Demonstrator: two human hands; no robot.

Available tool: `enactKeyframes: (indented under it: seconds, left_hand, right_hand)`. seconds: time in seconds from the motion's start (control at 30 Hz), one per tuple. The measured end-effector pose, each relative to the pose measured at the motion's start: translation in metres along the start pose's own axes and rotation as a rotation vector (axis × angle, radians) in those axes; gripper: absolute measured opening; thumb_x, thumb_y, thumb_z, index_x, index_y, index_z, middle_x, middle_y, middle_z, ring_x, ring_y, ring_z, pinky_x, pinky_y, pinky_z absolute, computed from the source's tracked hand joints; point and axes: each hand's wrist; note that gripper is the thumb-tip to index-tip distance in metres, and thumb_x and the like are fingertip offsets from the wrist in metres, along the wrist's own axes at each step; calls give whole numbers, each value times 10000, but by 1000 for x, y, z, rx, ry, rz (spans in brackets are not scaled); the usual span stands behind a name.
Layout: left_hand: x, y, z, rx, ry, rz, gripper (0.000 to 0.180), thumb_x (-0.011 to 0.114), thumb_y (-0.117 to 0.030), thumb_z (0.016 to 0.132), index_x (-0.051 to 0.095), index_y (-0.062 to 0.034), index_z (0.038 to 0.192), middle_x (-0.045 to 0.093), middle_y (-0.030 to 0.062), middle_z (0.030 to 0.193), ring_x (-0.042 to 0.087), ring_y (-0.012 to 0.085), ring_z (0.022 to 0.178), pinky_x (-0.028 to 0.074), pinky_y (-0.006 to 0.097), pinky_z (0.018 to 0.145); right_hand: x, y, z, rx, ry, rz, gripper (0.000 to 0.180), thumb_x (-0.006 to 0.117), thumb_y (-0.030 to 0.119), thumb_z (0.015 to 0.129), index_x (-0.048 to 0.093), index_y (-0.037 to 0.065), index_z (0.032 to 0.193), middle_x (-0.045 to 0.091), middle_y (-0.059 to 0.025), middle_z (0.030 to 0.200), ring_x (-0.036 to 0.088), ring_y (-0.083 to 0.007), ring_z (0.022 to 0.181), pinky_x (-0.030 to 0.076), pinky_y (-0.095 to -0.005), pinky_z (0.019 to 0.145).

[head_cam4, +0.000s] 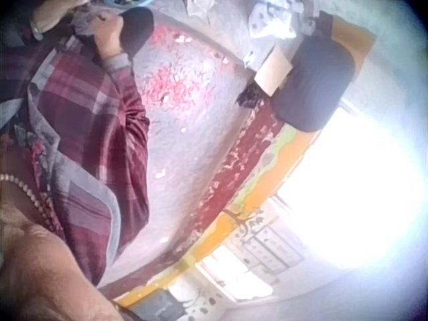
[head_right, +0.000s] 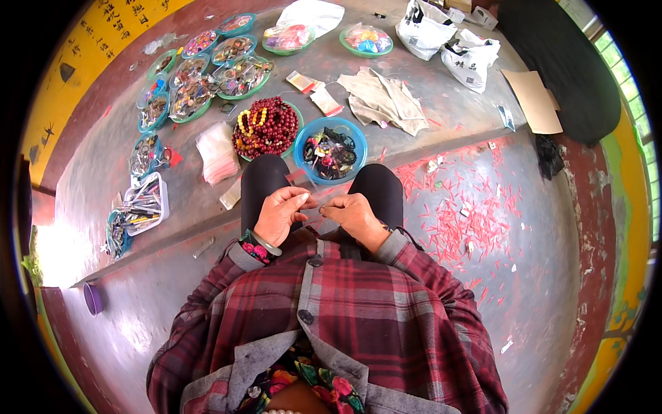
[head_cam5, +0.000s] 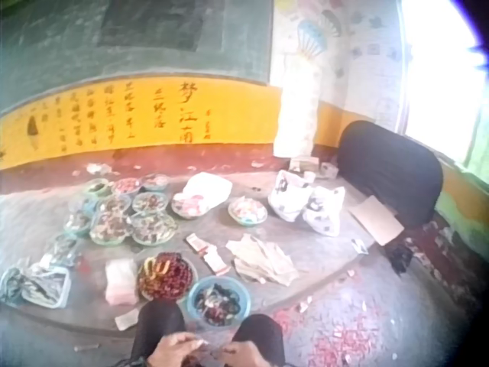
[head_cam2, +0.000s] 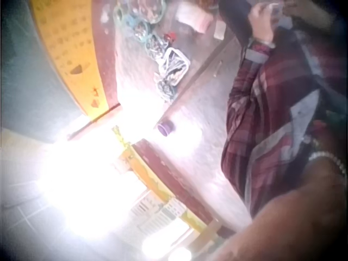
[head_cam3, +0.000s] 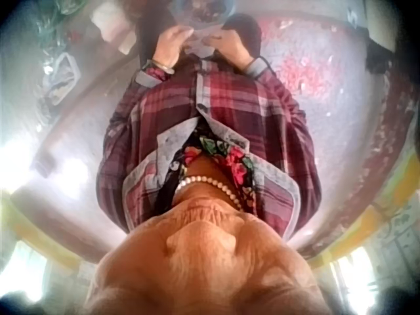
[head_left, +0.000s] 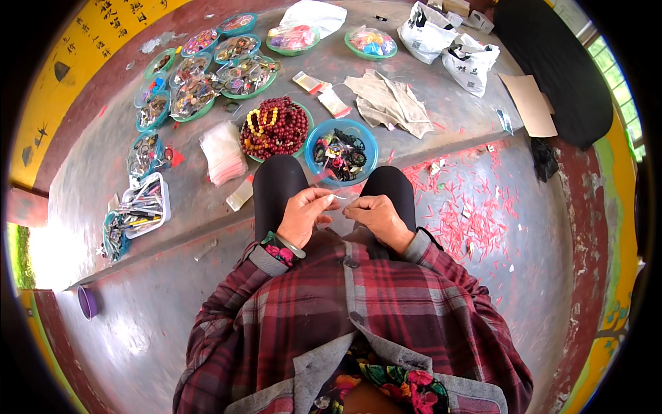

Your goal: The person sits on the floor and packs small hair accessories into clear plastic bags. They open a bag, insert a hair tie, and seal it, repeating the process with items from nearby bowls.

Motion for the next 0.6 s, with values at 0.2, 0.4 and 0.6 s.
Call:
enactKeyframes:
  seconds: [0.2, 0.4, 0.6]
  left_hand:
    - [-6, 11, 1, 25, 155, 112, 218, 589, -80, 861, 569, -6, 1065, 624, 66, 996, 606, 122, 891, 512, 224, 636]
    - [-4, 8, -2, 21, 106, 190, 224, 563, -107, 885, 602, 9, 1071, 655, 91, 966, 633, 133, 846, 507, 216, 612]
    - [-2, 3, -5, 41, 80, 260, 218, 587, -149, 871, 638, 13, 1008, 672, 72, 882, 631, 112, 789, 495, 215, 593]
  right_hand:
    - [0, -1, 0, -2, -18, 73, 105, 655, 75, 788, 657, -26, 760, 585, -11, 678, 497, -49, 600, 397, -206, 539]
    - [-2, -2, -2, 12, 4, 128, 89, 638, 61, 801, 656, -25, 796, 601, -10, 694, 513, -52, 607, 407, -204, 547]
    - [0, 2, -4, -8, 27, 219, 97, 630, 67, 809, 657, -25, 823, 626, -20, 730, 523, -56, 616, 415, -199, 558]
Point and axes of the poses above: each hand's wrist, its own z-axis towards the middle knuckle, its own x-axis out of the palm, y = z × x
